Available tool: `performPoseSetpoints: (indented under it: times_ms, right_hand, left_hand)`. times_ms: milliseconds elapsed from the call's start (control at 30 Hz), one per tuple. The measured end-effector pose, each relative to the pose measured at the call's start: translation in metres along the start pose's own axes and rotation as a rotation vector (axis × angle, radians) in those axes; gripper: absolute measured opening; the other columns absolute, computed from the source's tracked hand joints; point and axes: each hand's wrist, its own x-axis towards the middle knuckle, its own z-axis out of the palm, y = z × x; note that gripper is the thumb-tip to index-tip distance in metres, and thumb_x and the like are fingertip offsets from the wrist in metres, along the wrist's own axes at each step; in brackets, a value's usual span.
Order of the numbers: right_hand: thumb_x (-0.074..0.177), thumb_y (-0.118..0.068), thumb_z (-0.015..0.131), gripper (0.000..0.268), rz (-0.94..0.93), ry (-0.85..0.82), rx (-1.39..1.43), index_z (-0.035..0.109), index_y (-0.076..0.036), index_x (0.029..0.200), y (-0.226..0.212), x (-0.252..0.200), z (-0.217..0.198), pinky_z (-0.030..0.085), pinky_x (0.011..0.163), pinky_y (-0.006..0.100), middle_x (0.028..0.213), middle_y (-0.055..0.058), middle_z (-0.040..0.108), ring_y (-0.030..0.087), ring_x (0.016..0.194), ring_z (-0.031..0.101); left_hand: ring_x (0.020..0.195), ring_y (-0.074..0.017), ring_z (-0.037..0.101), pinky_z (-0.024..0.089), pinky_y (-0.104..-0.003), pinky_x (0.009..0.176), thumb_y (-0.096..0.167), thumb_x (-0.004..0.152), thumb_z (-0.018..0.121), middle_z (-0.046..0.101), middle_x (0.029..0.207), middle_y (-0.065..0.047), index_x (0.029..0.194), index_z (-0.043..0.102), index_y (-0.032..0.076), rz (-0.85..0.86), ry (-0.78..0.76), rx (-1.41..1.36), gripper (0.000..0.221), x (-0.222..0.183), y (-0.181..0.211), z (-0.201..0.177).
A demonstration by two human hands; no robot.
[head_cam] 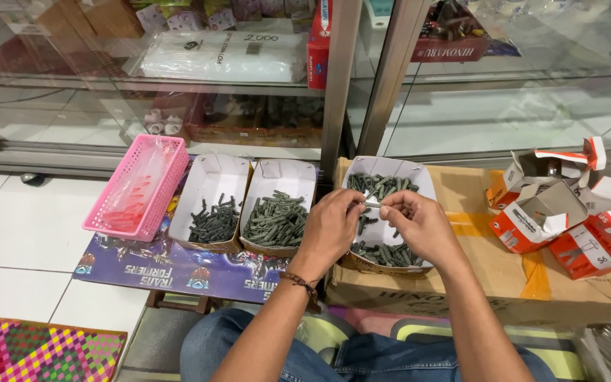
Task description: The person sits on the floor and sorts small, dark-colored fasteners by hand. They pick up individual fasteners from a white box, inspect them, and place them into one of two other white boxes positioned nearby.
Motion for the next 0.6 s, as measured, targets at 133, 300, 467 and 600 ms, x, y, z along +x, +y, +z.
performPoseSetpoints:
  times_ms: [133,300,467,600]
  right_hand:
    - [0.088,-0.003,0.071,0.014,-0.009,-0.005,0.002,0.076,0.0,0.101,0.0048,0.0017,0.0008,0.052,0.064,0.029,0.073,0.012,0.073,0.016,0.067,0.064]
    - [0.087,-0.002,0.072,0.014,-0.002,-0.01,-0.005,0.076,0.001,0.1,0.0049,0.0022,0.0005,0.051,0.063,0.029,0.073,0.011,0.072,0.016,0.066,0.063]
    - [0.086,0.0,0.073,0.016,-0.004,-0.01,0.002,0.076,0.002,0.101,0.0034,0.0023,0.0007,0.051,0.062,0.029,0.073,0.011,0.072,0.016,0.066,0.063]
    - [0.085,0.001,0.072,0.017,-0.005,-0.008,0.007,0.075,0.002,0.102,0.0031,0.0014,0.0012,0.051,0.062,0.029,0.074,0.012,0.072,0.016,0.066,0.062]
  left_hand:
    - [0.095,-0.0329,0.071,0.06,-0.043,0.079,0.012,0.098,0.063,0.072,0.096,-0.012,0.109,0.071,0.007,0.007,0.006,-0.001,0.014,0.0002,-0.0002,0.0003]
    - [0.098,-0.0333,0.071,0.06,-0.044,0.082,0.011,0.097,0.064,0.072,0.098,-0.01,0.11,0.07,0.009,-0.022,-0.015,-0.002,0.014,0.0012,-0.0027,0.0027]
    - [0.098,-0.0341,0.07,0.061,-0.044,0.082,0.009,0.096,0.064,0.072,0.098,-0.011,0.11,0.07,0.009,-0.033,-0.016,-0.018,0.014,0.0009,0.0017,0.0001]
    - [0.097,-0.0347,0.07,0.061,-0.045,0.081,0.008,0.095,0.065,0.072,0.098,-0.011,0.109,0.069,0.009,-0.036,-0.014,-0.022,0.014,-0.0003,0.0038,-0.0011]
